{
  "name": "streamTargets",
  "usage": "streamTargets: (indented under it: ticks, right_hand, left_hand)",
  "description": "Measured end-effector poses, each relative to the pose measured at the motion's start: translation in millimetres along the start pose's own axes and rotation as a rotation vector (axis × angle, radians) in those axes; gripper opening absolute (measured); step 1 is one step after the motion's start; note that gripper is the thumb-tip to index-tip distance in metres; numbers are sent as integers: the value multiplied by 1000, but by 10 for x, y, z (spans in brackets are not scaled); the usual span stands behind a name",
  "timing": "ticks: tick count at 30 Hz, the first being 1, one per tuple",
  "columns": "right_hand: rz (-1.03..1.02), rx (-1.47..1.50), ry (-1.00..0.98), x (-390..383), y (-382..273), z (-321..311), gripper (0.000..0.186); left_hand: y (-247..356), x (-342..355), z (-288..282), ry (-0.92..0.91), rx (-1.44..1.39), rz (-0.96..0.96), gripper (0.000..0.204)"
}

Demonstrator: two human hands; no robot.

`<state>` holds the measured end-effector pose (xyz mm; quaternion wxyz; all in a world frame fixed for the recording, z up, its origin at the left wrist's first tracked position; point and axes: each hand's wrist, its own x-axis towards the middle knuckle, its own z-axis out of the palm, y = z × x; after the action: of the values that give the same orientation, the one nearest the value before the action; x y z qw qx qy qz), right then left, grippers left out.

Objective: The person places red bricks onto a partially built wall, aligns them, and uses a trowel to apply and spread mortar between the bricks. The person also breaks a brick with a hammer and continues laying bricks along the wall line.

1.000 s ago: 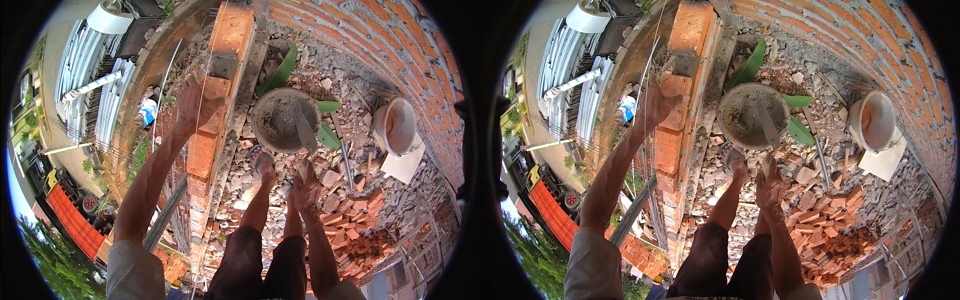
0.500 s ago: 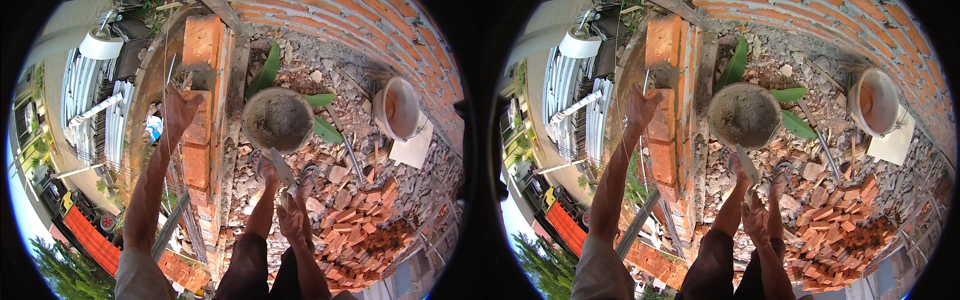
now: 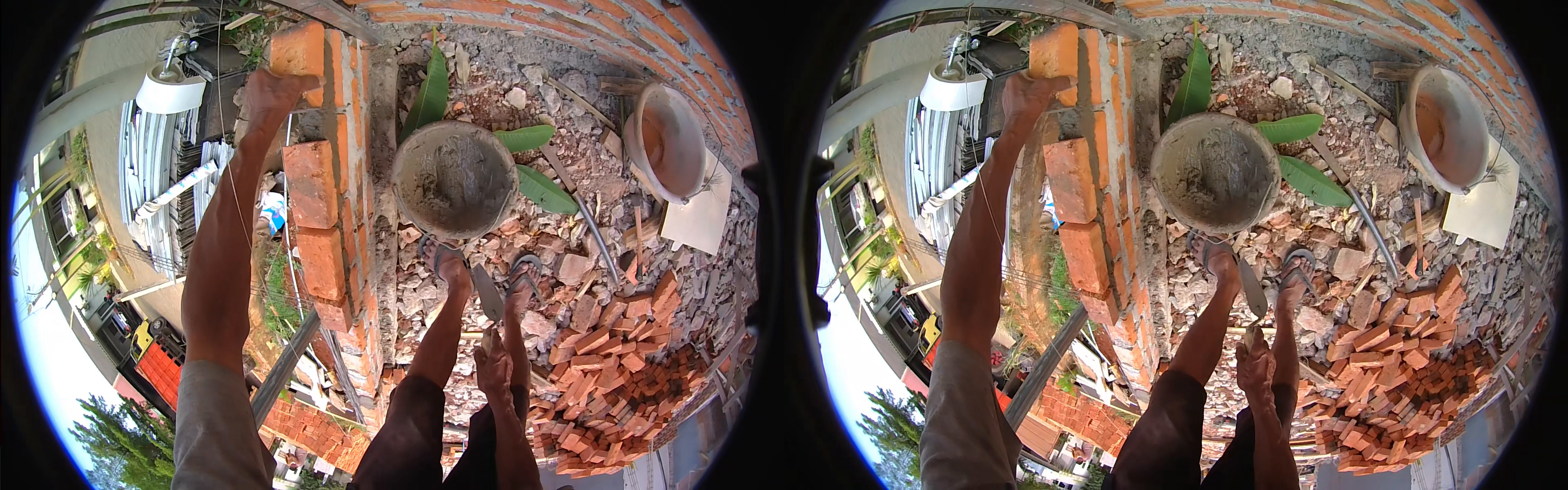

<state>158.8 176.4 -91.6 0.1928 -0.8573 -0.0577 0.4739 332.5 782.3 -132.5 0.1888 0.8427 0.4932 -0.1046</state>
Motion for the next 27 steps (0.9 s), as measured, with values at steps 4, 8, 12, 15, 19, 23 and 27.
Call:
streamTargets:
  ticks: [4, 8, 12, 15, 19, 23, 27]
  right_hand:
    - [162, 124, -69, -44, 100, 24, 49]
    - [109, 29, -30, -78, 226, 64, 50]
    - [110, 37, -67, -134, 393, 102, 51]
    - [163, -7, -122, -155, 498, 131, 50]
    - [136, -10, -59, -123, 551, 197, 50]
    - [76, 28, -4, -85, 527, 280, 48]
    - [59, -4, 9, -74, 468, 337, 47]
  left_hand:
    - [-357, -86, -279, -123, -487, 7, 38]
    - [-472, -207, -229, -67, -395, 46, 40]
    - [-252, -309, -23, -10, -188, 52, 44]
    - [-127, -395, 68, 21, -41, 61, 43]
    - [-87, -439, 112, 57, 21, 82, 47]
    - [-118, -409, 98, 67, 93, 89, 48]
    - [-146, -344, 100, 42, 101, 86, 51]
